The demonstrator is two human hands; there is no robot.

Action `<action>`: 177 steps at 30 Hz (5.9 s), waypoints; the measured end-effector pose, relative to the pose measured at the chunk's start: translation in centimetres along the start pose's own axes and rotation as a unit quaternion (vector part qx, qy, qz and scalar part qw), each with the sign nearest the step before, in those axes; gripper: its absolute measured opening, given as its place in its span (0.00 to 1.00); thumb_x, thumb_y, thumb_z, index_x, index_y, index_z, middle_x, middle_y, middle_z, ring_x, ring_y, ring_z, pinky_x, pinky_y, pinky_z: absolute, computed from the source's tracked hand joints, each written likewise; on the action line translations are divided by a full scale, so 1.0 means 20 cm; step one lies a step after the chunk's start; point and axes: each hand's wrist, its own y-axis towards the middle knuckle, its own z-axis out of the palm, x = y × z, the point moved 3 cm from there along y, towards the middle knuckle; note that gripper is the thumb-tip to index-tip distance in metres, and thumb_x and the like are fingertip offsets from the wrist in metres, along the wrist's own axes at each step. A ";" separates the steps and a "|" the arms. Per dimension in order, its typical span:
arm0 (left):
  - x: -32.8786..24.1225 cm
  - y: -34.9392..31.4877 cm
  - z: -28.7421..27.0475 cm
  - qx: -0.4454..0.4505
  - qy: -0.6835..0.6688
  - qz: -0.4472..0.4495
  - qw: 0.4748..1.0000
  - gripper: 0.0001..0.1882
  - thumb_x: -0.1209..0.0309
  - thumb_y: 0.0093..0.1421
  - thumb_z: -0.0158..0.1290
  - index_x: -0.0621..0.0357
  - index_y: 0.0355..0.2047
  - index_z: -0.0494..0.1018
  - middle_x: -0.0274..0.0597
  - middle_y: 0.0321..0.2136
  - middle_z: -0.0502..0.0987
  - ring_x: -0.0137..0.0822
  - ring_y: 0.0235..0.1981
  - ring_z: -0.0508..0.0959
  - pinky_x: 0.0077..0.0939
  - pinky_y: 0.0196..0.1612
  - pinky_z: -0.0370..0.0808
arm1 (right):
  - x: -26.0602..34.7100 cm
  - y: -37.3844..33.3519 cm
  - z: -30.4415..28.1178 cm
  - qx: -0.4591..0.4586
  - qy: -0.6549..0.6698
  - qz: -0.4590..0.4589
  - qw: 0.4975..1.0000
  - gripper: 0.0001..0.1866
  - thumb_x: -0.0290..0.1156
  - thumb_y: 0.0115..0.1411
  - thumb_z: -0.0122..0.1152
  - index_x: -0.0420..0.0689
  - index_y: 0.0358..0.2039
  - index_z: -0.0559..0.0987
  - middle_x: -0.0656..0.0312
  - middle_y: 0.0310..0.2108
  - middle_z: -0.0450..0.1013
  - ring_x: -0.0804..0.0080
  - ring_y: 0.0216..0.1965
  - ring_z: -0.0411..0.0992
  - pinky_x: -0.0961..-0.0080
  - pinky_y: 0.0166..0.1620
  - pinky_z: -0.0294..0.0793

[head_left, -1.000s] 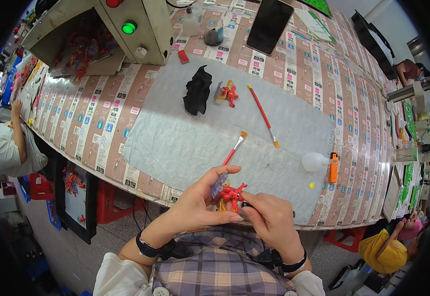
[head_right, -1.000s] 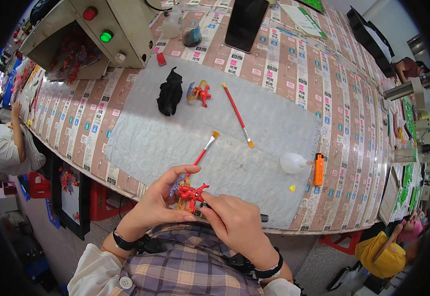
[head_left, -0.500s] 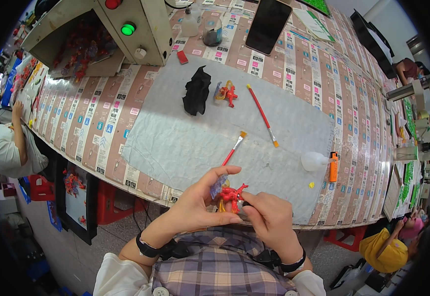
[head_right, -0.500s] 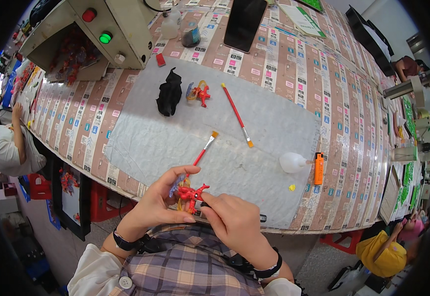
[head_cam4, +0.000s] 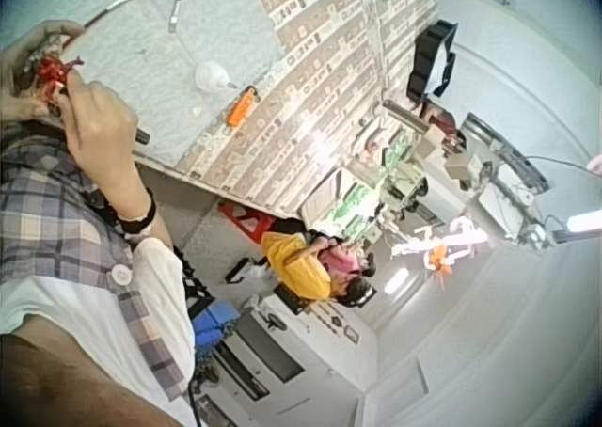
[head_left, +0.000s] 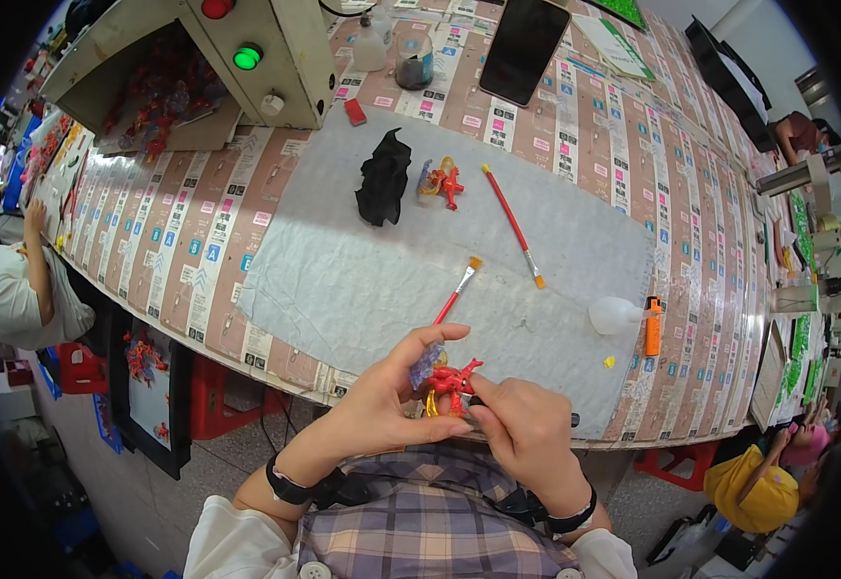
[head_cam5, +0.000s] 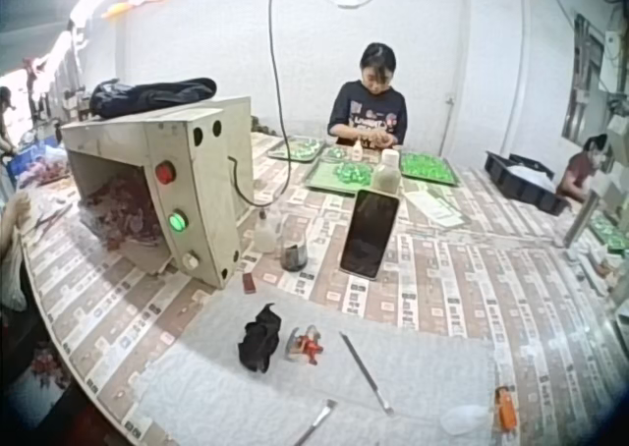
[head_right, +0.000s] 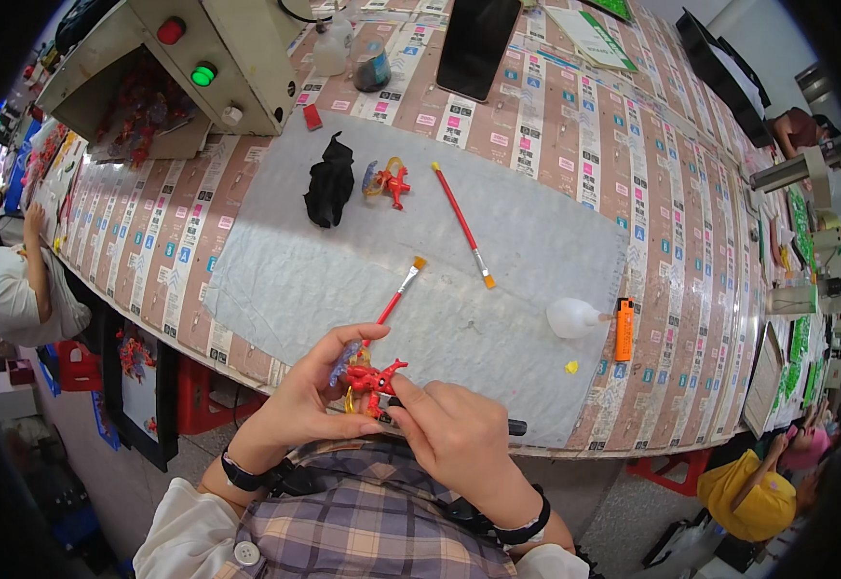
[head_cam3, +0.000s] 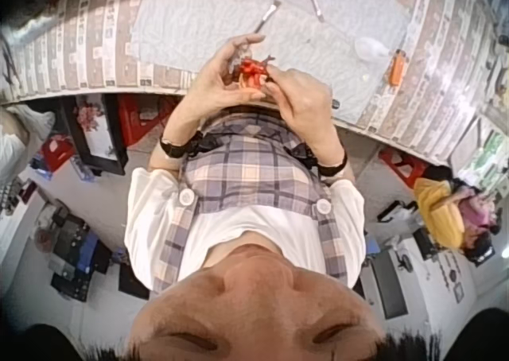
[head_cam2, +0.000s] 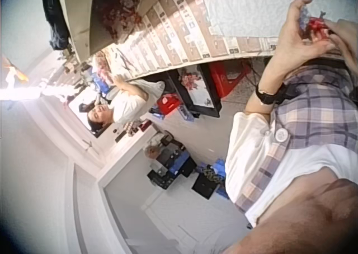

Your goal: Painting and assembling small plastic toy figures at a workbench.

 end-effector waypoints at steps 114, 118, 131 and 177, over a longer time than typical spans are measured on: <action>-0.05 -0.02 0.00 -0.009 0.190 0.014 0.982 0.36 0.76 0.49 0.56 0.54 0.57 0.54 0.31 0.21 0.67 0.22 0.21 0.67 0.16 0.26 0.67 | -0.01 0.01 -0.03 0.026 0.092 0.085 0.992 0.04 0.29 0.51 0.59 0.44 0.28 0.75 0.62 0.21 0.70 0.66 0.21 0.70 0.74 0.22 0.66; -0.07 -0.02 0.01 -0.005 0.172 -0.011 0.985 0.36 0.75 0.48 0.57 0.54 0.57 0.54 0.31 0.21 0.67 0.23 0.22 0.67 0.16 0.27 0.66 | 0.00 0.01 -0.03 -0.004 0.021 0.041 0.999 0.05 0.31 0.49 0.61 0.46 0.26 0.75 0.64 0.17 0.65 0.68 0.18 0.66 0.74 0.20 0.63; -0.08 -0.02 0.02 0.002 0.131 0.019 0.991 0.35 0.79 0.46 0.59 0.62 0.55 0.56 0.30 0.30 0.68 0.17 0.27 0.67 0.10 0.33 0.64 | 0.04 0.01 -0.03 -0.029 -0.051 -0.008 0.998 0.06 0.32 0.48 0.61 0.46 0.22 0.74 0.66 0.15 0.60 0.72 0.15 0.63 0.75 0.18 0.60; -0.08 -0.02 0.04 0.024 0.118 -0.017 0.993 0.36 0.80 0.46 0.59 0.61 0.55 0.56 0.27 0.27 0.67 0.17 0.28 0.67 0.12 0.34 0.67 | 0.01 0.01 -0.05 -0.004 -0.012 -0.041 0.999 0.08 0.31 0.46 0.62 0.47 0.18 0.71 0.67 0.14 0.63 0.73 0.14 0.64 0.76 0.17 0.60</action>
